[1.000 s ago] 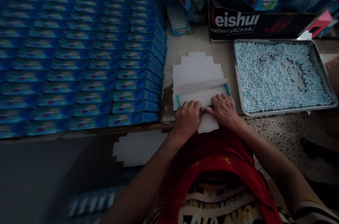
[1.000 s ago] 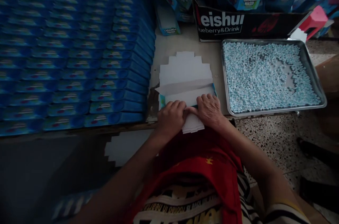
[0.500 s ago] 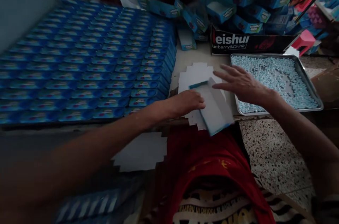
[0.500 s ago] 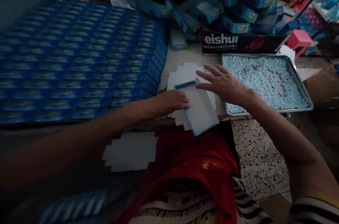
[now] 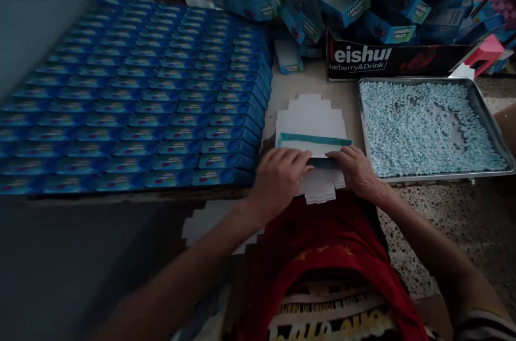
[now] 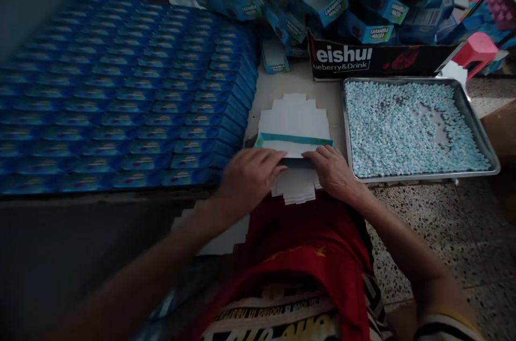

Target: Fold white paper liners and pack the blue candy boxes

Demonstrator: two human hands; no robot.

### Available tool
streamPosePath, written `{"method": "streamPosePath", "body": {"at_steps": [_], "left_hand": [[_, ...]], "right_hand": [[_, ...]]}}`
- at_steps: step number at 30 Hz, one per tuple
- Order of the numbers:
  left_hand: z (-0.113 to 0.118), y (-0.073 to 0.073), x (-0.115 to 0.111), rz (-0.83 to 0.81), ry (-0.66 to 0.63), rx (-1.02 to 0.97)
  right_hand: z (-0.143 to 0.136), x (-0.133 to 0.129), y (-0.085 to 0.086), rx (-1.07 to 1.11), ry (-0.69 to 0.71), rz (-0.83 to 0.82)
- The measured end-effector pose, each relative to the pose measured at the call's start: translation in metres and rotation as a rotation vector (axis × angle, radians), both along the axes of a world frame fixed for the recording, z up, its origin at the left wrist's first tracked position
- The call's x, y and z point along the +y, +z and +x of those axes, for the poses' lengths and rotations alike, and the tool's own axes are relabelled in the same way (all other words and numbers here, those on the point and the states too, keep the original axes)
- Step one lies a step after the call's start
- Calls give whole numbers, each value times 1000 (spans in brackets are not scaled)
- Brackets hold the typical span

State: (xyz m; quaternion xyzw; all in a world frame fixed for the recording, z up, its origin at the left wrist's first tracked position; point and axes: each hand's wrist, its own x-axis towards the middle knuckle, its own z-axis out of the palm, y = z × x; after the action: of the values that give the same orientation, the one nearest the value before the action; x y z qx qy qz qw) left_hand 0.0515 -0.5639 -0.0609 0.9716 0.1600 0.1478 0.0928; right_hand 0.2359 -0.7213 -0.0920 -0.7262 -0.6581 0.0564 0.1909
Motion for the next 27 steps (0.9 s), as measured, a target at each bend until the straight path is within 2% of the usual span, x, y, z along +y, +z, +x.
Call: {"method": "streamPosePath", "body": {"at_steps": [3, 6, 9, 11, 14, 16, 18, 23, 27], "left_hand": [[7, -42, -11, -82, 147, 31], [33, -62, 7, -259, 196, 102], [44, -68, 22, -334, 220, 56], [36, -72, 23, -273, 204, -21], [14, -79, 13, -187, 59, -41], [4, -82, 6, -128, -15, 20], [2, -82, 1, -70, -4, 115], [15, -76, 5, -16, 49, 290], [20, -75, 11, -50, 39, 308]], "right_hand": [[-3, 3, -9, -52, -125, -36], [-9, 5, -17, -258, -220, -32], [-19, 4, -28, -313, -161, -61], [-26, 3, -36, -303, -119, -95], [-31, 3, -42, -303, -126, -120], [-32, 4, -41, -311, -116, -152], [-34, 7, -37, -328, -111, -172], [-37, 17, -34, -348, -208, -183], [-39, 33, -31, -291, -265, -309]]}}
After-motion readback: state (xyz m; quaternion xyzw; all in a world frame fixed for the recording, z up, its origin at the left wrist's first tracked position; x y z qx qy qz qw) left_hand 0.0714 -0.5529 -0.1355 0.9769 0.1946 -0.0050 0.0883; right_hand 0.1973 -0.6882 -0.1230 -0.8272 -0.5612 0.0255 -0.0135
